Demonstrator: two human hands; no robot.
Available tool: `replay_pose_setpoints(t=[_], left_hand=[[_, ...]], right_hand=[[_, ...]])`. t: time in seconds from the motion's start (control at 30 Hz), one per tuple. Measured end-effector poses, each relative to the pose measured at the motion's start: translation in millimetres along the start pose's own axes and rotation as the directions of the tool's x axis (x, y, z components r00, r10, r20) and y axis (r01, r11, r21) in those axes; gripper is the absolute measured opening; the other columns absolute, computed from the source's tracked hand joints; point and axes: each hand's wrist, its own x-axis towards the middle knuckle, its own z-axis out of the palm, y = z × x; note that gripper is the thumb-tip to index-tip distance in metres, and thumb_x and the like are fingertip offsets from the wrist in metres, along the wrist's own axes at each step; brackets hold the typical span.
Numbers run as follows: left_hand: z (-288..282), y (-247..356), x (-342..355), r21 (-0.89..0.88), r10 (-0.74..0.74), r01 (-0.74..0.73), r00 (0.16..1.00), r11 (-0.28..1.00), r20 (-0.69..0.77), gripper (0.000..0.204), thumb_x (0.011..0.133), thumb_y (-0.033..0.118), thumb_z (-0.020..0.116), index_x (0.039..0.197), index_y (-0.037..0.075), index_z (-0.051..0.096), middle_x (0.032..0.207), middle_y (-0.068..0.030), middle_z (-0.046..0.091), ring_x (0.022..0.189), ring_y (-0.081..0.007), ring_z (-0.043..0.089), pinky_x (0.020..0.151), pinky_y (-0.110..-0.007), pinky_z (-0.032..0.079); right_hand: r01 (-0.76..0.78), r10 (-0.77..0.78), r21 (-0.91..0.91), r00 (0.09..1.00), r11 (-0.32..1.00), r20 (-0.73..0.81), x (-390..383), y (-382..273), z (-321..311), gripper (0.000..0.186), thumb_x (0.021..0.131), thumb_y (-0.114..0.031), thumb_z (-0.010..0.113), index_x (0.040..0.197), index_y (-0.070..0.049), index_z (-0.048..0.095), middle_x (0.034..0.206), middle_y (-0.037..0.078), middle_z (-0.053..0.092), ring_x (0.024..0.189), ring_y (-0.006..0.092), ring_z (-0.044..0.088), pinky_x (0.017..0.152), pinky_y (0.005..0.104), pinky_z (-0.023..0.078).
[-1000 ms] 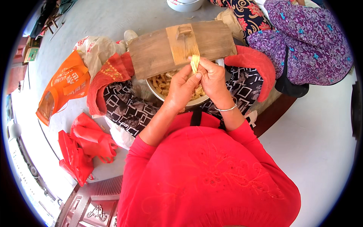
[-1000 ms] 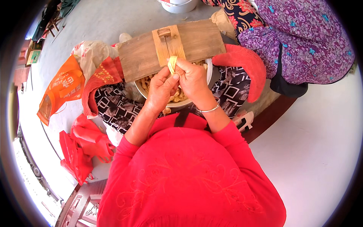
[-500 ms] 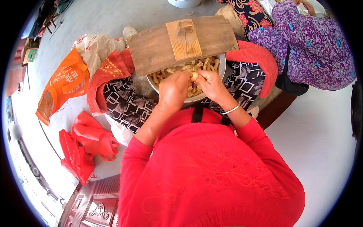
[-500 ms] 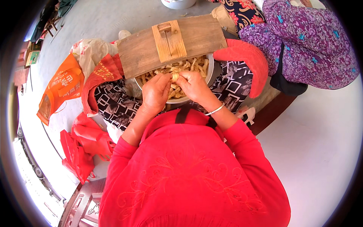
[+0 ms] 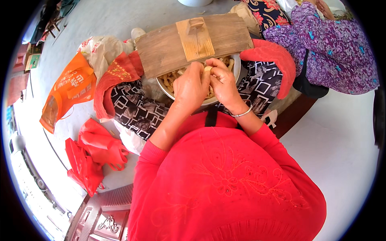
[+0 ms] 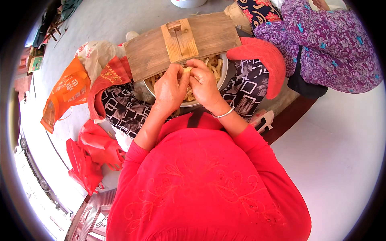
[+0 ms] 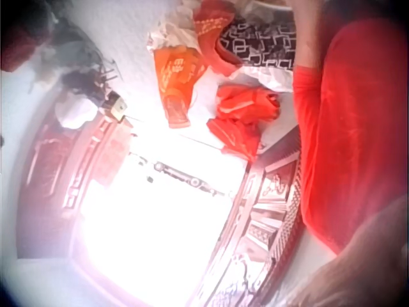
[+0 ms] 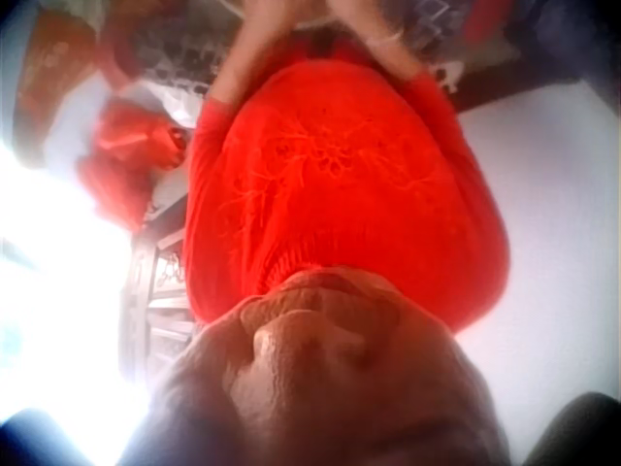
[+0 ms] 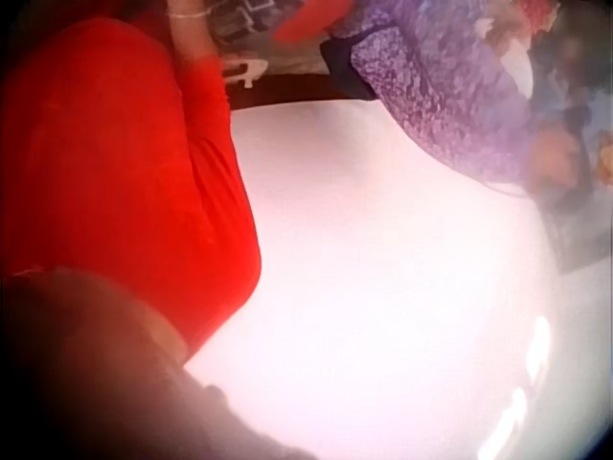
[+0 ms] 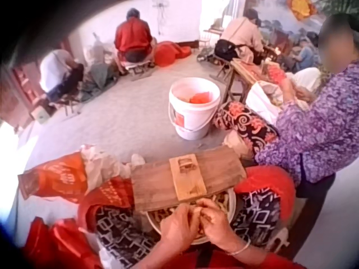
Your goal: The person splits thin bamboo strips into smaller pieces by hand against a wooden block and collects the finished pieces in a bowl held in their lap.
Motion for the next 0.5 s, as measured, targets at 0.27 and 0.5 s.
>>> replay_pose_setpoints(t=[0.27,0.5], left_hand=[[10,-45,-16,-0.765,-0.175,0.629,0.776,0.138,0.606,0.016,0.096,0.022,0.056,0.097,0.006,0.057,0.071,0.0032,0.05,0.059,-0.0038,0.041,0.053,-0.017,0.032],[-18,-48,-37,-0.07,-0.015,0.018,0.999,0.997,0.035,0.009,0.091,0.014,0.06,0.094,0.007,0.057,0.074,-0.0111,0.062,0.068,-0.0292,0.062,0.06,-0.036,0.048]], right_hand=[[0.109,-0.079,0.184,0.983,0.977,-0.165,6,-6,-11,0.003,0.083,0.005,0.063,0.085,0.004,0.066,0.116,0.007,0.054,0.1,0.0135,0.052,0.084,0.0247,0.045],[-0.129,0.139,0.23,0.99,0.965,-0.025,5,-15,-32,0.038,0.089,-0.017,0.067,0.123,-0.002,0.057,0.126,0.01,0.051,0.104,0.0176,0.054,0.09,0.027,0.046]])
